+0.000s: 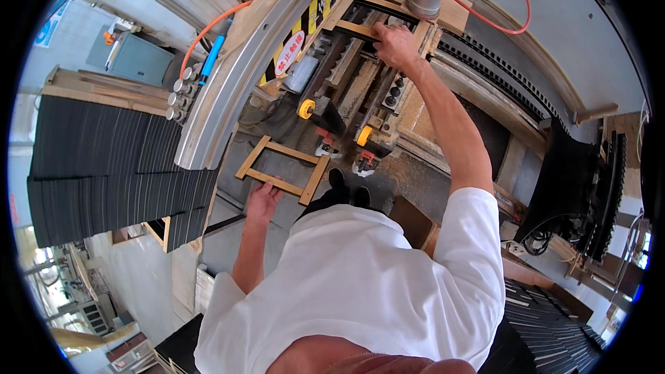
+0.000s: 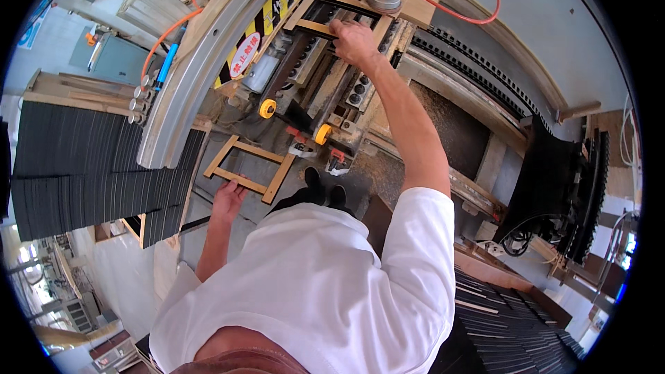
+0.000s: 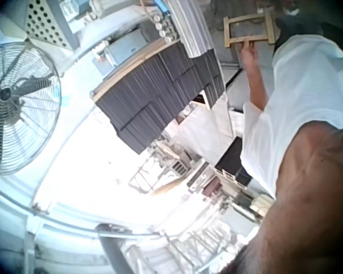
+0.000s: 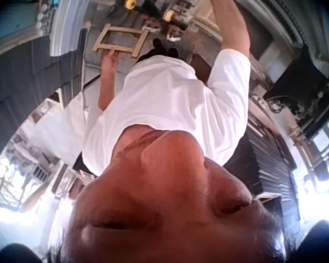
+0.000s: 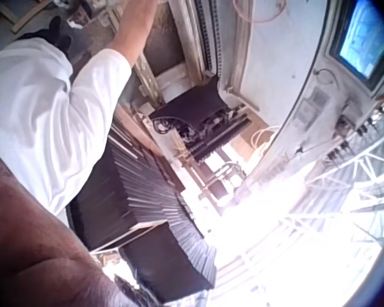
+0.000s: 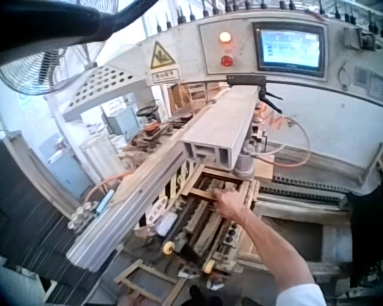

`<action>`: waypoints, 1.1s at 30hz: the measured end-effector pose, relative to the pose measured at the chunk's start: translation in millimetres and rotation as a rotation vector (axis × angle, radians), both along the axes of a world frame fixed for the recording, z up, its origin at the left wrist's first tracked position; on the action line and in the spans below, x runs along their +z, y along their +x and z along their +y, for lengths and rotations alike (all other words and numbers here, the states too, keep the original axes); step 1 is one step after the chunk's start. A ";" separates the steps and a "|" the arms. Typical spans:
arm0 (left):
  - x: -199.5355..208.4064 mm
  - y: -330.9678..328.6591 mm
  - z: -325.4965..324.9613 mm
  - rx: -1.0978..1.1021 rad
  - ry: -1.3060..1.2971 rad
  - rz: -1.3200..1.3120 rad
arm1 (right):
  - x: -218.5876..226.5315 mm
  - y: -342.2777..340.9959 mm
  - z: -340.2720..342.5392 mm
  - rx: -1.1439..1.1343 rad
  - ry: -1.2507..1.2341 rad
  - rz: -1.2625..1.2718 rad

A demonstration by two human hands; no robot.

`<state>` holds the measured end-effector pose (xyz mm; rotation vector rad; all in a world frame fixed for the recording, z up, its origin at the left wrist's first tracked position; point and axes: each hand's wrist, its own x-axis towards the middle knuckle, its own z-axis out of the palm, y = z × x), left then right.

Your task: The person repeatedly places small wooden frames into a machine, activates it, removes the frames, and stacks them on a nearby table. The person handles each frame individually and repeats the cycle multiple times.

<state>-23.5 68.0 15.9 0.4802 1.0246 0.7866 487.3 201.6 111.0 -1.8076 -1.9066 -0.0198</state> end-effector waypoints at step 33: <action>57.1 -177.5 -144.5 0.406 0.173 0.279 | -15.4 14.7 10.5 0.010 -0.020 -0.200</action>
